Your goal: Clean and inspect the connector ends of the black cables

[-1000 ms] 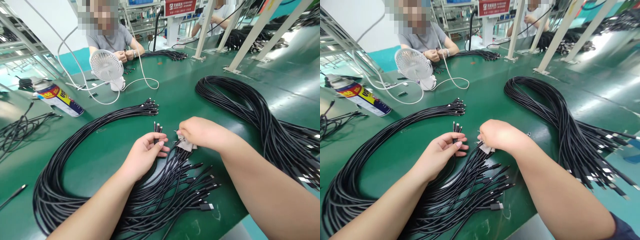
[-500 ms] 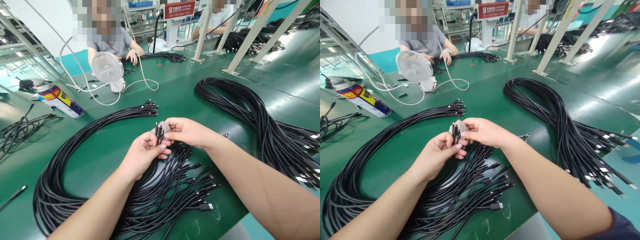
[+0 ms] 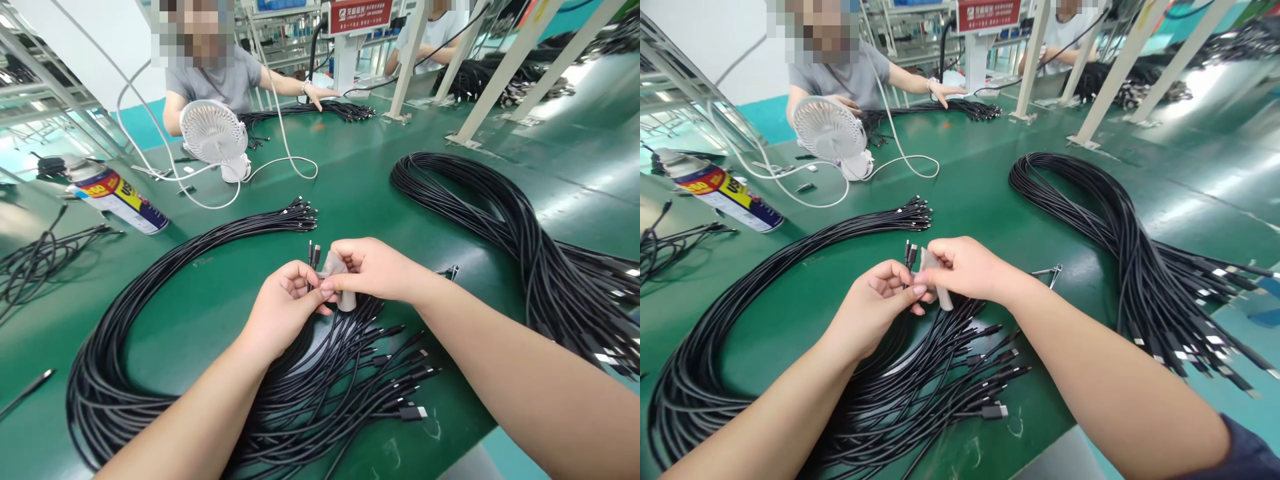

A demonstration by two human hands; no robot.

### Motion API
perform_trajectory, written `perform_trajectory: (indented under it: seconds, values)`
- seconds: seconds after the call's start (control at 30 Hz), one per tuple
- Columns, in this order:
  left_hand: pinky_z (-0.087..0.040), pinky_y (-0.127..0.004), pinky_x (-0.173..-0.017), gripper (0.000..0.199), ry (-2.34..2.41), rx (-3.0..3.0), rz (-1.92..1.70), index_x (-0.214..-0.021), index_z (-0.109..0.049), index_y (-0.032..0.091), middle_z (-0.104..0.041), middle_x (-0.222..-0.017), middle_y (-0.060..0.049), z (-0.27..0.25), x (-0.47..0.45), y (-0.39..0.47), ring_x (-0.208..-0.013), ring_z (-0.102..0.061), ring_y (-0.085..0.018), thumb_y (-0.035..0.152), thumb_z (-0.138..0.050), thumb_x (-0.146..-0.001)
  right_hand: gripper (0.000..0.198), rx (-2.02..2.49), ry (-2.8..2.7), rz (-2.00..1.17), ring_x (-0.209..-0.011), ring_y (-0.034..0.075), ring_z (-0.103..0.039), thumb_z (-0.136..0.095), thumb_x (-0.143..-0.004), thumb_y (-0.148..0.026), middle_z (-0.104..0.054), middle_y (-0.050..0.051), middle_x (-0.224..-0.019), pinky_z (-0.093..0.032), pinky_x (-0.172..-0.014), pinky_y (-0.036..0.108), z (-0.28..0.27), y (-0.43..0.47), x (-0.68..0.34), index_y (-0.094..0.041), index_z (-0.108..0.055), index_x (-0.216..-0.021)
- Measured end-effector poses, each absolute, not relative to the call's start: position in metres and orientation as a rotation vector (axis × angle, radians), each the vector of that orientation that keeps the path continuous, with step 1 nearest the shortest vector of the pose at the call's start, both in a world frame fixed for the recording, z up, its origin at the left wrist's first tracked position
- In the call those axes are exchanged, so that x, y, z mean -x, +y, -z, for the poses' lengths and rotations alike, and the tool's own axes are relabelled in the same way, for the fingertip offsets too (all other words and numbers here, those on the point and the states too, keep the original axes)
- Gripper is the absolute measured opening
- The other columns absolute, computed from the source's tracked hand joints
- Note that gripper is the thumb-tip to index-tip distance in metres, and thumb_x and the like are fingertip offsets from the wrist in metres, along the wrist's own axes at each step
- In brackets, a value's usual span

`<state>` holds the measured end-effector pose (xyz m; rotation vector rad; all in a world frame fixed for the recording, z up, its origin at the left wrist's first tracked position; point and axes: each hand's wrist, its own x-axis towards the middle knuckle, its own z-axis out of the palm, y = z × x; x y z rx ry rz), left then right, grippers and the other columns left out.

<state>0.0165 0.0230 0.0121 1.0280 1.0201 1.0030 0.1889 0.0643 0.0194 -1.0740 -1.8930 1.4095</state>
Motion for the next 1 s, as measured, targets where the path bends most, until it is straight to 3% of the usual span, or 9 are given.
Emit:
perform_trajectory:
  seconds: [0.1, 0.23, 0.43, 0.53, 0.67, 1.0]
  values:
    - [-0.056, -0.02, -0.054, 0.025, 0.992, -1.059, -0.982, -0.071, -0.051, 0.016, -0.068, -0.063, 0.0, -0.013, -0.017, 0.023, -0.064, -0.068, -0.013, 0.017, -0.076, -0.071, 0.018, 0.935, -1.788, -1.693, -0.057, 0.014, -0.062, -0.066, -0.078, -0.029, -0.064, -0.001, -0.067, -0.047, -0.054, 0.027, -0.017, 0.064, -0.189, -0.019, -0.051, -0.078]
    - [-0.056, -0.022, -0.055, 0.027, 1.011, -1.07, -0.97, -0.071, -0.051, 0.016, -0.068, -0.064, -0.001, -0.015, -0.016, 0.022, -0.065, -0.069, -0.014, 0.018, -0.077, -0.07, 0.016, 0.871, -1.828, -1.603, -0.066, 0.014, -0.063, -0.059, -0.084, -0.029, -0.064, 0.0, -0.069, -0.048, -0.064, 0.027, -0.014, 0.069, -0.191, -0.017, -0.055, -0.074]
    - [-0.055, -0.021, -0.054, 0.031, 1.055, -1.088, -0.906, -0.07, -0.05, 0.017, -0.067, -0.062, 0.001, -0.014, -0.016, 0.021, -0.058, -0.067, -0.012, 0.017, -0.081, -0.065, 0.019, 0.833, -1.866, -1.718, -0.067, 0.014, -0.06, -0.069, -0.076, -0.03, -0.063, 0.0, -0.074, -0.047, -0.063, 0.027, -0.008, 0.072, -0.193, -0.015, -0.058, -0.082]
    - [-0.056, -0.023, -0.058, 0.031, 1.058, -1.074, -0.88, -0.071, -0.05, 0.016, -0.067, -0.064, 0.002, -0.014, -0.015, 0.023, -0.058, -0.066, -0.011, 0.018, -0.081, -0.066, 0.011, 0.906, -1.976, -1.529, -0.066, 0.012, -0.055, -0.062, -0.081, -0.025, -0.06, -0.001, -0.071, -0.044, -0.064, 0.026, -0.012, 0.072, -0.193, -0.015, -0.06, -0.077]
    - [-0.056, -0.023, -0.056, 0.029, 1.053, -1.022, -0.883, -0.072, -0.051, 0.016, -0.067, -0.062, 0.001, -0.018, -0.015, 0.024, -0.06, -0.067, -0.013, 0.023, -0.08, -0.069, 0.018, 0.989, -1.965, -1.365, -0.069, 0.014, -0.057, -0.056, -0.085, -0.028, -0.062, 0.0, -0.07, -0.044, -0.067, 0.028, -0.018, 0.07, -0.193, -0.015, -0.062, -0.074]
    - [-0.053, -0.022, -0.056, 0.027, 1.047, -0.996, -1.02, -0.077, -0.06, 0.015, -0.066, -0.062, 0.002, -0.018, -0.015, 0.024, -0.058, -0.065, -0.011, 0.022, -0.083, -0.065, 0.021, 0.893, -1.668, -1.506, -0.065, 0.013, -0.059, -0.074, -0.069, -0.028, -0.062, 0.0, -0.069, -0.048, -0.063, 0.028, -0.019, 0.071, -0.193, -0.016, -0.056, -0.071]
